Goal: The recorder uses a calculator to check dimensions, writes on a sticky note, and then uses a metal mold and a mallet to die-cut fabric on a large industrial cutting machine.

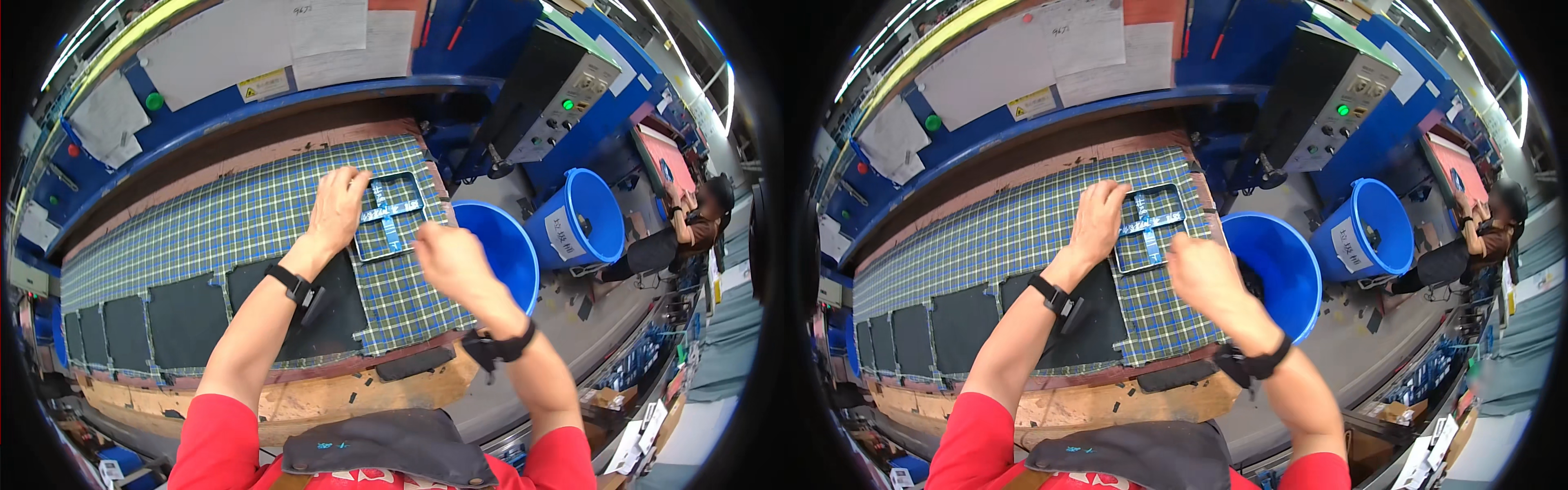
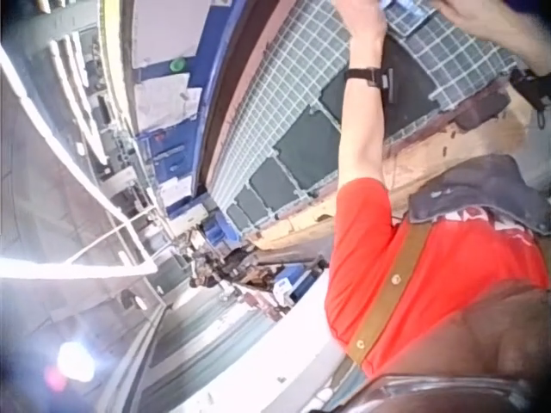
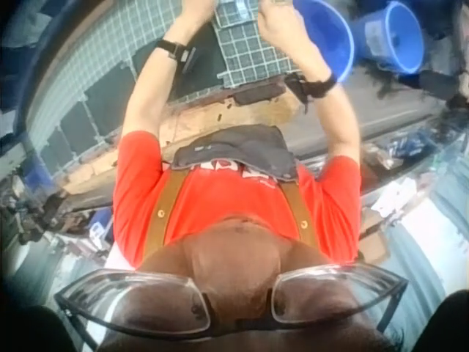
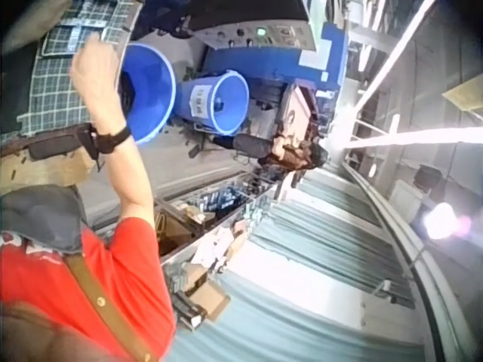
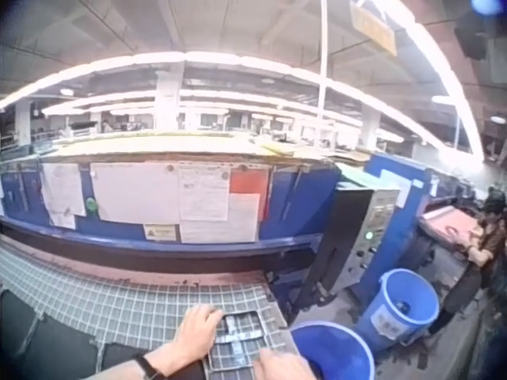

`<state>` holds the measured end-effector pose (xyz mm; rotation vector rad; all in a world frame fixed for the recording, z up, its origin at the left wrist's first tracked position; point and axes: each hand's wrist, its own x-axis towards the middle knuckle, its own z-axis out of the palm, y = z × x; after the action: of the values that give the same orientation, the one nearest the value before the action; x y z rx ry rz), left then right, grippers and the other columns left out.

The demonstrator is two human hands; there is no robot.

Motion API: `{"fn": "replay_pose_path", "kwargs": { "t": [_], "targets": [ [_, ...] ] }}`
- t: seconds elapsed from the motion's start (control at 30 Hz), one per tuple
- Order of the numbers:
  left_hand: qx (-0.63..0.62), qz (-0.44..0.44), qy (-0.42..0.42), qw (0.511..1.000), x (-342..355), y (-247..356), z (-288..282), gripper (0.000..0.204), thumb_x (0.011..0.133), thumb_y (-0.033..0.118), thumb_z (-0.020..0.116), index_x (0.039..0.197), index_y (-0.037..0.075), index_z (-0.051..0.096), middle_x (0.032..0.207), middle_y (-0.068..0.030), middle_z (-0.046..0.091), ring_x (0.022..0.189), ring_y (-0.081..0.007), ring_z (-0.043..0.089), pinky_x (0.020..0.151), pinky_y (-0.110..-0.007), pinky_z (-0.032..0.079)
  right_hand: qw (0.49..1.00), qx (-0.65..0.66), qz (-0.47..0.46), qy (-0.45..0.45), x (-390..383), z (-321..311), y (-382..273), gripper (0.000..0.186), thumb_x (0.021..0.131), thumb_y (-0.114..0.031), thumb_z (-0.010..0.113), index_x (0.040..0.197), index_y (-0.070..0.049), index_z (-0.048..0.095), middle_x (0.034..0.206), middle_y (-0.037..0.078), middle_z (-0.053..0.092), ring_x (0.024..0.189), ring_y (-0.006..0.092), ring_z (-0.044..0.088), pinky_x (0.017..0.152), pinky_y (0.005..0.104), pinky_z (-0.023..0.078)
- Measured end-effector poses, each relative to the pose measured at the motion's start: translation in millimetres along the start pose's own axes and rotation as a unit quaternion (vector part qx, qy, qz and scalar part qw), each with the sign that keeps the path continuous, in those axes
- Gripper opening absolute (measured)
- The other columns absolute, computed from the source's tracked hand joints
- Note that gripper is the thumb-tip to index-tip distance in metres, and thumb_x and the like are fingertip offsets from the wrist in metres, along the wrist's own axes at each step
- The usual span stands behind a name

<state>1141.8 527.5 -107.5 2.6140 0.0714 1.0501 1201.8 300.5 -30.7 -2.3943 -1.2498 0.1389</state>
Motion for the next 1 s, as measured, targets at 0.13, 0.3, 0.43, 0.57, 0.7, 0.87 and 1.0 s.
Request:
{"fn": "replay_pose_path", "kwargs": {
  "t": [0.13,0.3,0.43,0.57,0.7,0.87,1.0],
  "targets": [
    [-0.038,0.046,-0.078,0.995,-2,30,-14,0.037,0.082,-0.003,0.059,0.118,-0.004,0.060,0.097,-0.0190,0.064,0.092,-0.0392,0.062,0.085,-0.047,0.050,0.994,-0.073,-0.046,0.071,15,59,-12,0.012,0.086,-0.012,0.064,0.084,0.000,0.062,0.079,0.018,0.069,0.078,0.0356,0.072,0.066,0.0466,0.057],
    [-0.014,-0.023,-0.224,0.974,-2,30,-17,0.053,0.079,0.000,0.062,0.131,-0.009,0.051,0.095,-0.0264,0.067,0.094,-0.0430,0.065,0.095,-0.050,0.049,0.988,-0.097,-0.019,0.115,33,82,-15,0.025,0.080,-0.019,0.071,0.085,0.003,0.061,0.073,0.020,0.069,0.068,0.0372,0.071,0.060,0.0475,0.057],
    [0.004,-0.008,-0.232,0.973,-4,27,-14,0.066,0.082,-0.003,0.058,0.144,-0.014,0.037,0.095,-0.0276,0.066,0.091,-0.0429,0.065,0.095,-0.051,0.048,0.988,-0.109,0.015,0.112,38,85,-13,0.024,0.080,-0.019,0.070,0.084,0.003,0.062,0.071,0.021,0.069,0.065,0.0375,0.071,0.059,0.0473,0.057],
    [0.036,0.034,-0.196,0.979,-10,21,-9,0.073,0.081,-0.002,0.059,0.148,-0.015,0.032,0.095,-0.0246,0.066,0.093,-0.0404,0.066,0.096,-0.050,0.049,0.992,-0.095,0.022,0.075,49,86,-11,0.024,0.081,-0.021,0.068,0.083,0.003,0.065,0.070,0.024,0.070,0.062,0.0380,0.071,0.057,0.0474,0.057],
    [0.049,0.040,-0.199,0.978,-6,26,-5,0.076,0.079,0.000,0.061,0.148,-0.017,0.031,0.093,-0.0225,0.066,0.091,-0.0371,0.066,0.095,-0.046,0.050,0.996,-0.062,0.027,0.055,55,88,1,0.030,0.086,-0.026,0.066,0.081,0.004,0.065,0.068,0.025,0.069,0.064,0.0406,0.071,0.060,0.0507,0.056],
    [0.068,0.029,-0.196,0.978,-4,24,-6,0.077,0.081,0.003,0.062,0.149,-0.017,0.032,0.090,-0.0199,0.067,0.088,-0.0338,0.067,0.093,-0.043,0.050,0.997,-0.024,0.050,0.048,47,82,-7,0.034,0.087,-0.029,0.068,0.080,0.004,0.063,0.071,0.027,0.068,0.066,0.0437,0.069,0.062,0.0553,0.053],
    [0.122,0.028,-0.230,0.965,1,30,-6,0.079,0.081,0.004,0.064,0.150,-0.016,0.030,0.088,-0.0174,0.067,0.085,-0.0296,0.067,0.089,-0.039,0.050,0.997,-0.046,0.046,0.037,47,82,-5,0.038,0.089,-0.033,0.068,0.082,0.004,0.062,0.068,0.027,0.068,0.063,0.0426,0.070,0.061,0.0539,0.054]
  ]
}}
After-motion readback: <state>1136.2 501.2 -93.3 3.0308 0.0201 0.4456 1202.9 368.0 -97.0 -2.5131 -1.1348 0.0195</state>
